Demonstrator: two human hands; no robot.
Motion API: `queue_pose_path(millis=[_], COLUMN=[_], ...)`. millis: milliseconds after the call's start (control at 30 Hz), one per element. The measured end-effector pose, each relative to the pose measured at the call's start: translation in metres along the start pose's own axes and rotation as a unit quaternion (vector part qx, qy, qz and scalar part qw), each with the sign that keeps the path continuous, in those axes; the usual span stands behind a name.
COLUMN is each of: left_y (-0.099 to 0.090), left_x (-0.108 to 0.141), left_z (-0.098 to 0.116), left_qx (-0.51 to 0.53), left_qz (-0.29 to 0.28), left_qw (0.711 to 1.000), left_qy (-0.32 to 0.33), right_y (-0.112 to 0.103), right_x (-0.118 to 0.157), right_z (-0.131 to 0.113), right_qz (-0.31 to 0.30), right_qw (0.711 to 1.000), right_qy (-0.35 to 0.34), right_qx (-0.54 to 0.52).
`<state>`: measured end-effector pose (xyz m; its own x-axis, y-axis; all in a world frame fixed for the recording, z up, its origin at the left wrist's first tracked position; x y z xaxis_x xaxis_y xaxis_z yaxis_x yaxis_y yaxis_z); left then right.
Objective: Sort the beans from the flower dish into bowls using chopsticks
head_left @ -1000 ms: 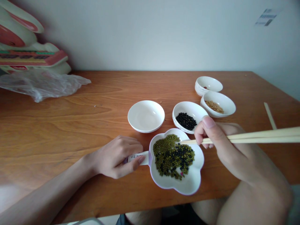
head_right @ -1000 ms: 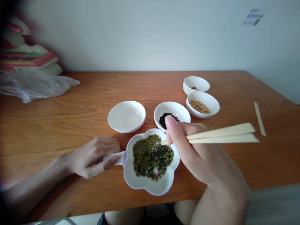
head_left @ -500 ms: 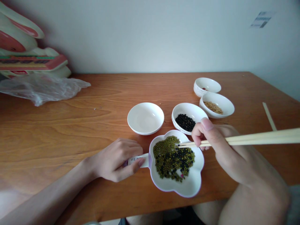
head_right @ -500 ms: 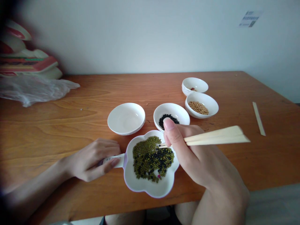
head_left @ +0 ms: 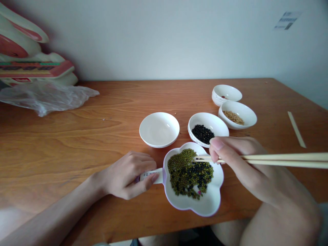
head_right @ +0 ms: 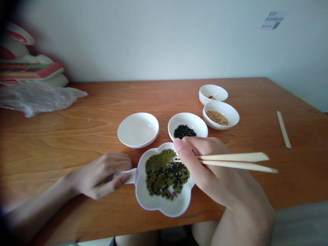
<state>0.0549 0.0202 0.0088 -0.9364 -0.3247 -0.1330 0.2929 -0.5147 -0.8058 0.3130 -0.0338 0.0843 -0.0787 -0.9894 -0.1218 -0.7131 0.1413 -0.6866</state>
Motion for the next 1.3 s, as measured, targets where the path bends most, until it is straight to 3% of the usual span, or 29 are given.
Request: queue_pose_path(millis=[100,233,467,733,1300], left_y=[0.000,0.000,0.001,-0.001,-0.001], left_x=[0.000,0.000,0.000,-0.002,0.000], left_z=[0.000,0.000,-0.001,0.000,0.000], left_qx=[0.001,0.002,0.000,-0.004,-0.005], left_qz=[0.002,-0.001,-0.005,-0.001,-0.001], left_qw=[1.000,1.000,1.000,1.000,1.000], left_qy=[0.000,-0.001,-0.006,0.001,0.000], right_y=[0.001,0.001,0.002,0.005,0.007], right_x=[-0.002,-0.003,-0.001,-0.005,-0.014], right_z=[-0.005,-0.002,-0.001,0.005,-0.007], right_qz=[-0.003,0.000,-0.053,-0.047,-0.052], right_qw=[1.000,1.000,0.998,0.998,0.997], right_qy=[-0.019,0.004,-0.005,0.025,-0.039], right_qx=[0.002,0.012,-0.020,-0.024,-0.049])
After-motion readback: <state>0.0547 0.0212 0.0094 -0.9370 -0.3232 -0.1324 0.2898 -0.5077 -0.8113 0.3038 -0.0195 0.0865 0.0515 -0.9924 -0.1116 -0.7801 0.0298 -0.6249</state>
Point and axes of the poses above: each hand's wrist, its own x-axis away from the middle knuckle, its own y-axis out of the palm, z = x × y, the point moved 6 cm from there along -x, towards the middle knuckle, and after that the axes turned 4 degrees about -x, right-handed, at the moved point
